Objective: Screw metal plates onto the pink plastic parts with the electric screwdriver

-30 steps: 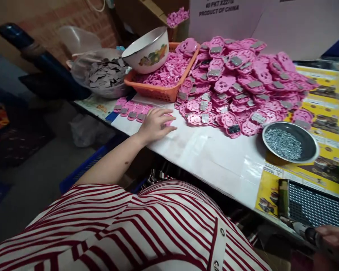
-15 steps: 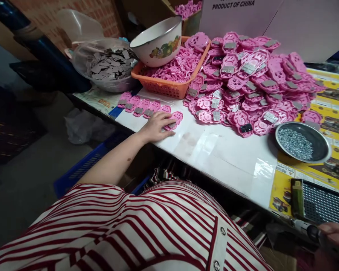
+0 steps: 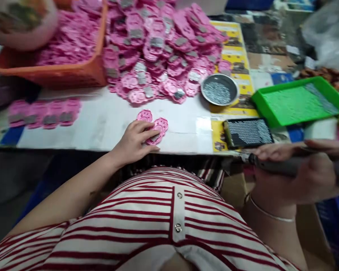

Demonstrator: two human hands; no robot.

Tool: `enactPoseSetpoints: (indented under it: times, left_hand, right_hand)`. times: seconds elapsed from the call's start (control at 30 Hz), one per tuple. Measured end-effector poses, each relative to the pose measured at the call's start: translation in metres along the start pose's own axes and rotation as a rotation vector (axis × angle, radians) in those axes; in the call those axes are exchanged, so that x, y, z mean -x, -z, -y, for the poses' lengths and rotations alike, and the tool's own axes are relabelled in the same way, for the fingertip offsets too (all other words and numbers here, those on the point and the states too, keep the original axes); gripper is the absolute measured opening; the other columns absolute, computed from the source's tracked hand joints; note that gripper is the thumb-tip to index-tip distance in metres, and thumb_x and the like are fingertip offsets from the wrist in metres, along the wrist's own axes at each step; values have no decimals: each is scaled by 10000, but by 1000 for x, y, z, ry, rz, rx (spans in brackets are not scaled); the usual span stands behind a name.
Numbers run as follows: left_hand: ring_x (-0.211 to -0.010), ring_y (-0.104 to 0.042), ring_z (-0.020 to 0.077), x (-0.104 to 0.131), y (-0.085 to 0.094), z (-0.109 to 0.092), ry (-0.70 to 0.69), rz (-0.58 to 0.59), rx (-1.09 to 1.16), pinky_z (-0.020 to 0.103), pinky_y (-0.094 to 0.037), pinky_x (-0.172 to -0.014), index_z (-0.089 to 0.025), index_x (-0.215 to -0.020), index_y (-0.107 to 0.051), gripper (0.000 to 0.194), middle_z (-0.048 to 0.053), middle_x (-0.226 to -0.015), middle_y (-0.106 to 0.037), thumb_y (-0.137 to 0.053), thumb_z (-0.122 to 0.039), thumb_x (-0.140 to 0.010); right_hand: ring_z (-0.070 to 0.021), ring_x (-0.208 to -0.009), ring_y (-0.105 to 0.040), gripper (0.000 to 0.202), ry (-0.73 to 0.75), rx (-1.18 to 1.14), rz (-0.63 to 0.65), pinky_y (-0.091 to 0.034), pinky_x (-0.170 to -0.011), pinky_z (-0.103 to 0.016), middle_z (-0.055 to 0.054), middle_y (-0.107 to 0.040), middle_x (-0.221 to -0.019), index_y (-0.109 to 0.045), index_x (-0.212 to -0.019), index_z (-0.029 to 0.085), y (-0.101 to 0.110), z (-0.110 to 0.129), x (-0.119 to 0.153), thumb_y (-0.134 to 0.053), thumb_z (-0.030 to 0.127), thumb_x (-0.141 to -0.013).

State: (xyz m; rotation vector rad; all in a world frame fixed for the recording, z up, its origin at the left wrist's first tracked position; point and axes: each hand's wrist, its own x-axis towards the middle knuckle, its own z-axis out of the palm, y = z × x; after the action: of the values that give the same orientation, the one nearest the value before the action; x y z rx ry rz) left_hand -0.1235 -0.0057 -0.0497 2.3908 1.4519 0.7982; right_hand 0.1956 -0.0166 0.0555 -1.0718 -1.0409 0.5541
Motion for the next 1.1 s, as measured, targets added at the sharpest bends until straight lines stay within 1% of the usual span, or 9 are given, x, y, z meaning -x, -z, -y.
enactPoseSetpoints:
  times: [0.1,0.17,0.27,0.37,0.53,0.63,0.8,0.87,1.1]
  left_hand:
    - [-1224,-542,292,-21,-17,-24,-81,74,65,513,-371,-1112,-278,-1222,-688,446,91,-1290,-635,-711,-485,-828]
    - [-1211,-543,289,-38,-29,-38,-128,110,90,502,-378,-1104,-268,-1208,-699,450,93,-1274,-643,-709,-507,-826]
    - [-1186,-545,279,-62,-48,-59,-160,144,100,472,-395,-1082,-254,-1191,-711,473,94,-1257,-643,-739,-517,-799]
    - [-1168,-545,288,-80,-65,-80,-125,125,66,474,-395,-1065,-254,-1162,-723,512,86,-1236,-645,-797,-528,-736]
    - [-1132,-540,311,-93,-80,-107,-64,97,-13,478,-407,-1008,-262,-1172,-713,536,96,-1215,-636,-790,-559,-732]
    - [-1133,-532,316,-92,-81,-112,-51,88,-28,520,-364,-1045,-274,-1162,-710,540,98,-1225,-634,-748,-618,-747]
    - [-1173,-519,316,-88,-79,-112,-44,86,-30,608,-205,-1143,-289,-1181,-695,572,96,-1252,-635,-639,-703,-790]
    - [-1181,-514,317,-88,-79,-112,-42,92,-27,613,-193,-1148,-287,-1185,-694,578,99,-1253,-633,-623,-709,-797]
    - [-1182,-513,319,-88,-78,-112,-41,96,-10,627,-190,-1148,-283,-1188,-692,583,104,-1243,-629,-586,-720,-817]
  right_hand:
    - [-116,-449,-469,100,227,-68,-28,-455,-475,-348,51,-501,-545,-683,-868,283,16,-2,-11,-635,335,-798]
    - [-104,-440,-469,102,283,-79,-31,-452,-468,-322,61,-491,-536,-674,-874,259,21,-5,-20,-588,290,-830]
    - [-91,-450,-492,87,307,-75,-49,-453,-482,-289,77,-489,-532,-641,-887,232,24,-8,-30,-594,294,-848]
    - [-87,-440,-493,115,287,-36,-57,-454,-476,-276,92,-473,-521,-603,-892,226,24,-13,-38,-608,336,-857]
    - [-72,-453,-499,183,253,-75,34,-459,-466,-257,91,-460,-562,-592,-934,240,17,-28,-45,-646,398,-858]
    - [-65,-468,-514,229,223,-43,74,-462,-491,-243,88,-456,-574,-584,-959,250,11,-36,-46,-637,455,-871]
    - [-43,-472,-532,311,179,-21,102,-462,-477,-222,72,-477,-670,-571,-995,258,6,-42,-46,-635,528,-854]
    - [-41,-484,-541,322,153,-18,99,-475,-488,-227,62,-476,-709,-568,-990,250,6,-43,-47,-640,529,-848]
    - [-53,-503,-536,287,150,14,108,-486,-523,-237,66,-458,-669,-570,-966,272,6,-44,-48,-629,532,-859]
